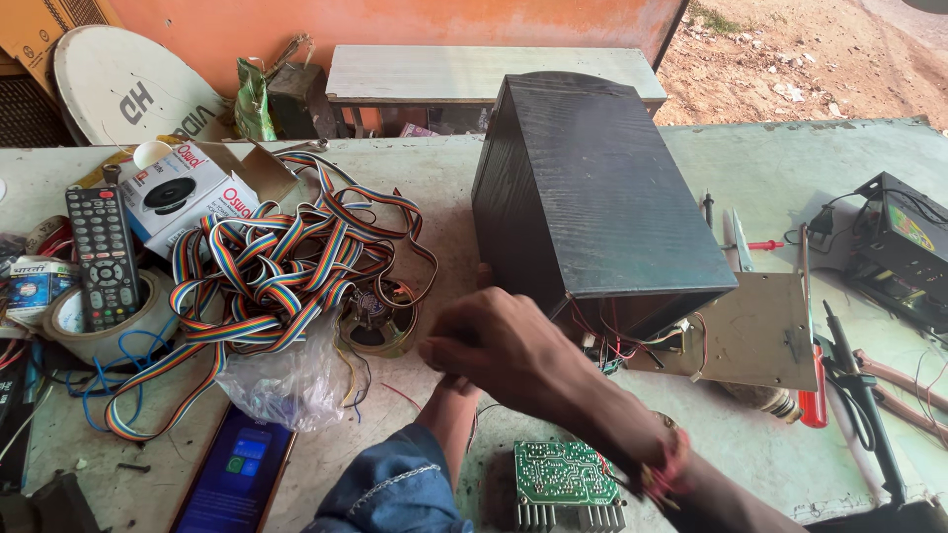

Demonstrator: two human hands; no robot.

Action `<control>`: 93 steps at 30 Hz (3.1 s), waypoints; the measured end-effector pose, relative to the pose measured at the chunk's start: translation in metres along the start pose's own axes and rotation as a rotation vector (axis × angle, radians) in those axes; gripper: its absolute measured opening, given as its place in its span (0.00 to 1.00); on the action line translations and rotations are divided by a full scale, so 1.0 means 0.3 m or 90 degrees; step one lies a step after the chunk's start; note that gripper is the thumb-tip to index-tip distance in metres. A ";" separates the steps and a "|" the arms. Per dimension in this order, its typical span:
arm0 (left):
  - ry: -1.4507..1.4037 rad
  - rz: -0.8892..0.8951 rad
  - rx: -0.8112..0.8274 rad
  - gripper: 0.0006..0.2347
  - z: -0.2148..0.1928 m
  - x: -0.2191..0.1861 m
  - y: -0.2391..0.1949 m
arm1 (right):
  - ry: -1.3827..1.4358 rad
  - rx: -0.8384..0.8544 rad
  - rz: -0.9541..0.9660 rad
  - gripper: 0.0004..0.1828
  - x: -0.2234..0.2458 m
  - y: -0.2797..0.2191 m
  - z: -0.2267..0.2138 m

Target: The person uses a soldering iron to work on a green circuit board with a heatsink, then places the board down and manipulates a black speaker enclosure and its internal wiring. The person adjusts the enclosure position and handles wires connected to a transformer inside.

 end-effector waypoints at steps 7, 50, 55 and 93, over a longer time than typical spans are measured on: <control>0.818 0.078 -0.462 0.34 -0.207 -0.097 0.028 | 0.280 0.010 0.081 0.08 -0.174 0.315 0.254; 0.808 -0.079 -0.383 0.32 -0.078 -0.144 -0.010 | 0.280 -0.077 0.290 0.09 -0.310 0.422 0.350; 0.784 0.084 -0.429 0.32 -0.064 -0.181 -0.007 | 0.066 -0.180 0.197 0.13 -0.227 0.435 0.244; 0.846 -0.002 -0.326 0.27 -0.023 -0.177 -0.036 | -0.029 -0.278 -0.207 0.08 0.018 0.181 0.098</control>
Point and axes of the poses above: each hand's wrist, its own y-axis towards the middle knuckle, its own z-axis out of the palm, x = y × z, the point moved 9 cm from there along y, towards the middle knuckle, and after that the axes turned 2 degrees about -y, right-handed, at the moved point
